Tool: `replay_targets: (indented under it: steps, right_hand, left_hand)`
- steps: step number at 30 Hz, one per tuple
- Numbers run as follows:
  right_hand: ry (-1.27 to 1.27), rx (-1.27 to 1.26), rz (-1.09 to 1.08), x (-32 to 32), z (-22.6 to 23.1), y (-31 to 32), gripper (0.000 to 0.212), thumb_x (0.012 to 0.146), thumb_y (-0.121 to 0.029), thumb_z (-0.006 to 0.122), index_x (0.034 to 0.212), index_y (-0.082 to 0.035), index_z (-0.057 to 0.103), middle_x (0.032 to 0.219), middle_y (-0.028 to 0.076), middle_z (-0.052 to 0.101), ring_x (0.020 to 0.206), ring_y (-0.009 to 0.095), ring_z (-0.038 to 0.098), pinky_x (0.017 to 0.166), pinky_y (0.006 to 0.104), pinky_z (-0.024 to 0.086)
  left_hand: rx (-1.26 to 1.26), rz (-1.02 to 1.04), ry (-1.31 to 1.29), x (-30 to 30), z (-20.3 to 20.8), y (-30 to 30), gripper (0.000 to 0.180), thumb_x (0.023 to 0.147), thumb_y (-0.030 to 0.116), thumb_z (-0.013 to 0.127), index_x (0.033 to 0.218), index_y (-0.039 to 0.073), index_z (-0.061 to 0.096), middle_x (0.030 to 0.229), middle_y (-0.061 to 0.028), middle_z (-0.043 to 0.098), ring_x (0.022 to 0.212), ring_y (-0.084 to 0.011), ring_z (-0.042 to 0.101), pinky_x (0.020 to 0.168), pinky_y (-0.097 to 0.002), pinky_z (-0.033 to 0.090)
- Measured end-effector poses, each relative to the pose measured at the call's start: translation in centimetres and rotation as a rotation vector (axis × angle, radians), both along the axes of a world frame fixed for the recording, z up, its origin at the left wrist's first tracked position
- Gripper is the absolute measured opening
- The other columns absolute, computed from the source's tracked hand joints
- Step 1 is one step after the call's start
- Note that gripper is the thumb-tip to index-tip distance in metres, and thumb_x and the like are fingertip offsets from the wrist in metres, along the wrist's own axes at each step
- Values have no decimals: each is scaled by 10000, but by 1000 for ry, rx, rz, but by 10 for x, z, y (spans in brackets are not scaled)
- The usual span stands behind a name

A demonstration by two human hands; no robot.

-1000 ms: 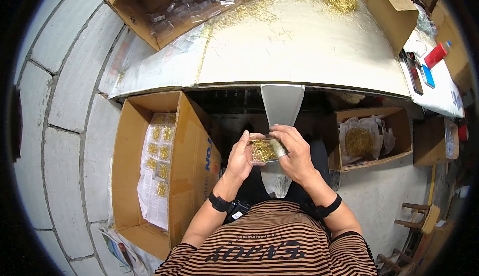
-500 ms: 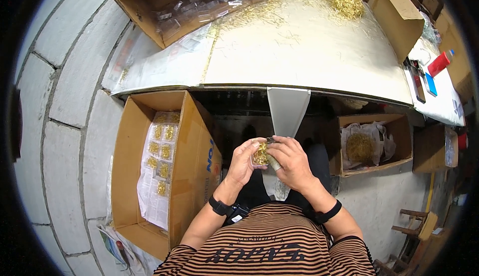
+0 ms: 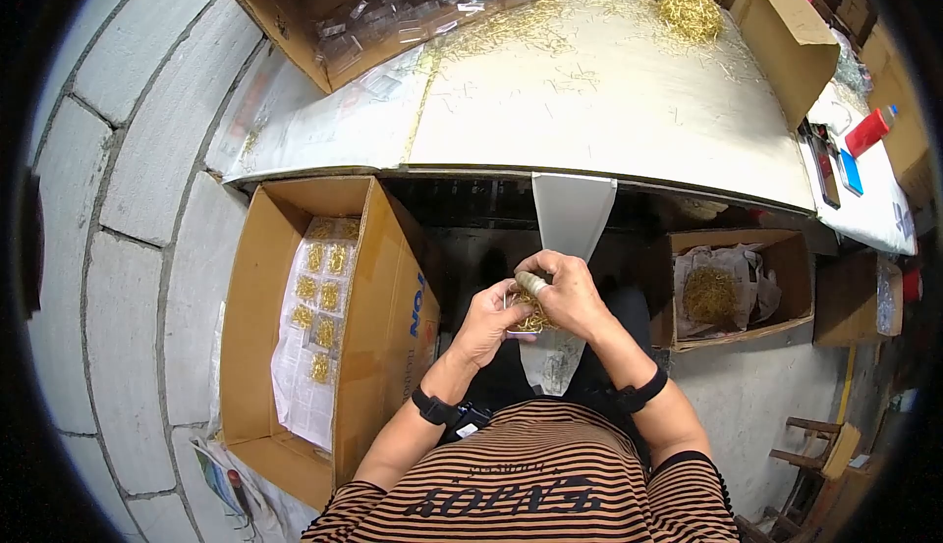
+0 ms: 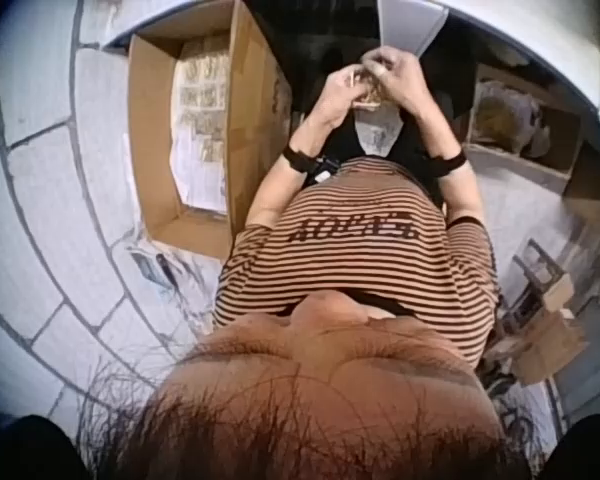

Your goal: Packaging small metal curtain pins into plastic bags at a workbench.

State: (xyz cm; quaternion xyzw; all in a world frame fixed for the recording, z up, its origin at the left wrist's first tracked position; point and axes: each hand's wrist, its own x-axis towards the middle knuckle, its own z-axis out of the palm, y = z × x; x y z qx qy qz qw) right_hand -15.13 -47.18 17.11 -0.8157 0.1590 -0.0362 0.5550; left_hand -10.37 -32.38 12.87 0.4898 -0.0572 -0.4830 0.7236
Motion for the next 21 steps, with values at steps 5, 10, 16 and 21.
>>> replay_targets:
  steps: [5,10,16,21]
  right_hand:
    - [-73,-206,258,2,3,-3,143,790,-89,640,906,-19,687,1024,116,655,996,293,598,859,389,474]
    - [-151,-330,293,4,11,-5,156,767,-51,654,917,-18,681,1042,117,643,1007,301,589,862,391,476]
    - [-100,-270,171,19,-10,-10,166,774,-126,608,854,-1,681,938,144,661,919,323,606,822,397,480]
    - [64,-93,324,40,-24,-22,226,751,-145,653,908,13,683,952,181,659,917,343,626,822,387,491]
  left_hand:
    - [-145,-9,54,4,-9,4,355,865,88,538,1203,1,479,1070,-86,593,905,-168,639,689,-348,589]
    - [-288,84,239,6,-17,2,386,936,302,408,1193,35,514,1097,-90,595,946,-206,625,694,-368,577]
    - [-145,126,91,15,-26,2,419,984,392,402,1132,25,540,974,-79,623,830,-175,654,607,-323,582]
    - [-66,183,115,22,-33,-3,330,978,304,457,1121,16,532,905,-61,622,703,-148,662,487,-271,578]
